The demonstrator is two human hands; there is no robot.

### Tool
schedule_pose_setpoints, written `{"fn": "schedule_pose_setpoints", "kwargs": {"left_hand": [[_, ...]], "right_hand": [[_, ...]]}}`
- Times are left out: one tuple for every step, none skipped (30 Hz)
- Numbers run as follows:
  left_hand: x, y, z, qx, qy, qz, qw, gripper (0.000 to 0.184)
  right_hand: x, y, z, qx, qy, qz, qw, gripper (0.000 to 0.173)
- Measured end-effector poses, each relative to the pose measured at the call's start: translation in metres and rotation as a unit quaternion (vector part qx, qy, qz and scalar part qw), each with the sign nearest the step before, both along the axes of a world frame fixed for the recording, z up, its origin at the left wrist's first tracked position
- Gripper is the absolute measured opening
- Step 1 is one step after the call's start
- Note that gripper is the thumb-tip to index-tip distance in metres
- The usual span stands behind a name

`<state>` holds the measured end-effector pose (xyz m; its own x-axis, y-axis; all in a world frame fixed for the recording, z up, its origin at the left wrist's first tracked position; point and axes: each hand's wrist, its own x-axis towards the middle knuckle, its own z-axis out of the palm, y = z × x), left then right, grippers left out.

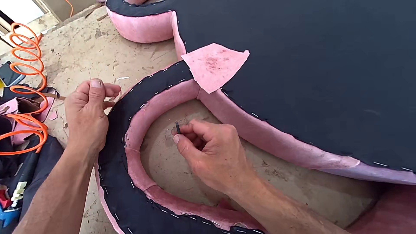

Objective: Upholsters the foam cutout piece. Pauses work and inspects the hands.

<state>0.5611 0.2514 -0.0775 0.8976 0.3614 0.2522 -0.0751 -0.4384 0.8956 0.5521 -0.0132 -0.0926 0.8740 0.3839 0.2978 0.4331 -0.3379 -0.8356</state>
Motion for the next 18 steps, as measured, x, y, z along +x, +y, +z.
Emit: {"fn": "schedule_pose_setpoints", "kwargs": {"left_hand": [[0.0,-0.001,-0.003,0.047,-0.03,-0.008,0.998,0.039],[-0.001,-0.001,-0.004,0.096,-0.047,-0.024,0.994,0.04],[-0.002,0.0,-0.004,0.147,-0.048,-0.05,0.987,0.036],[-0.004,0.001,-0.002,0.193,-0.023,-0.087,0.977,0.031],[-0.003,0.001,0.001,0.226,0.018,-0.116,0.967,0.042],[-0.001,-0.001,0.002,0.247,0.055,-0.127,0.959,0.06],[0.001,-0.004,0.003,0.259,0.078,-0.126,0.954,0.071],[0.003,-0.006,0.002,0.271,0.088,-0.121,0.951,0.076],[0.005,-0.008,0.002,0.282,0.089,-0.117,0.948,0.077],[0.007,-0.01,0.002,0.288,0.088,-0.113,0.947,0.077],[0.009,-0.01,0.001,0.29,0.086,-0.106,0.947,0.077],[0.011,-0.01,0.0,0.287,0.084,-0.101,0.949,0.079],[0.012,-0.009,-0.001,0.281,0.086,-0.095,0.951,0.081],[0.013,-0.008,-0.001,0.271,0.093,-0.091,0.954,0.084],[0.012,-0.007,0.0,0.255,0.105,-0.094,0.957,0.086],[0.011,-0.004,0.002,0.222,0.117,-0.104,0.962,0.088],[0.008,0.0,0.004,0.169,0.128,-0.115,0.97,0.088],[0.005,0.005,0.006,0.099,0.138,-0.122,0.978,0.083]], "right_hand": [[0.0,0.0,0.0,-0.002,0.0,0.0,1.0,0.012],[0.0,0.0,0.0,-0.002,-0.001,-0.001,1.0,0.012],[0.0,0.0,0.0,-0.001,-0.002,-0.001,1.0,0.012],[0.0,0.0,0.0,0.0,-0.003,-0.001,1.0,0.012],[0.0,0.0,0.0,0.001,-0.002,0.0,1.0,0.012],[0.0,0.0,0.0,0.002,-0.003,0.0,1.0,0.012],[-0.001,0.0,-0.001,0.002,-0.004,-0.001,1.0,0.012],[-0.001,0.0,-0.001,0.001,-0.006,-0.001,1.0,0.012],[-0.001,0.0,0.0,0.0,-0.005,-0.002,1.0,0.012],[-0.001,0.001,0.0,0.0,-0.004,-0.001,1.0,0.012],[-0.001,0.0,0.0,0.001,-0.003,-0.001,1.0,0.012],[-0.001,0.0,0.0,0.002,-0.001,0.0,1.0,0.012],[-0.001,0.0,0.0,0.002,0.0,0.001,1.0,0.012],[-0.001,0.001,0.0,0.002,0.001,0.002,1.0,0.012],[-0.002,0.001,0.0,0.002,0.0,0.002,1.0,0.012],[-0.002,0.001,0.0,0.001,-0.001,0.001,1.0,0.012],[-0.002,0.001,0.0,0.001,-0.003,0.001,1.0,0.012],[-0.002,0.001,0.0,0.002,-0.003,0.001,1.0,0.012]]}}
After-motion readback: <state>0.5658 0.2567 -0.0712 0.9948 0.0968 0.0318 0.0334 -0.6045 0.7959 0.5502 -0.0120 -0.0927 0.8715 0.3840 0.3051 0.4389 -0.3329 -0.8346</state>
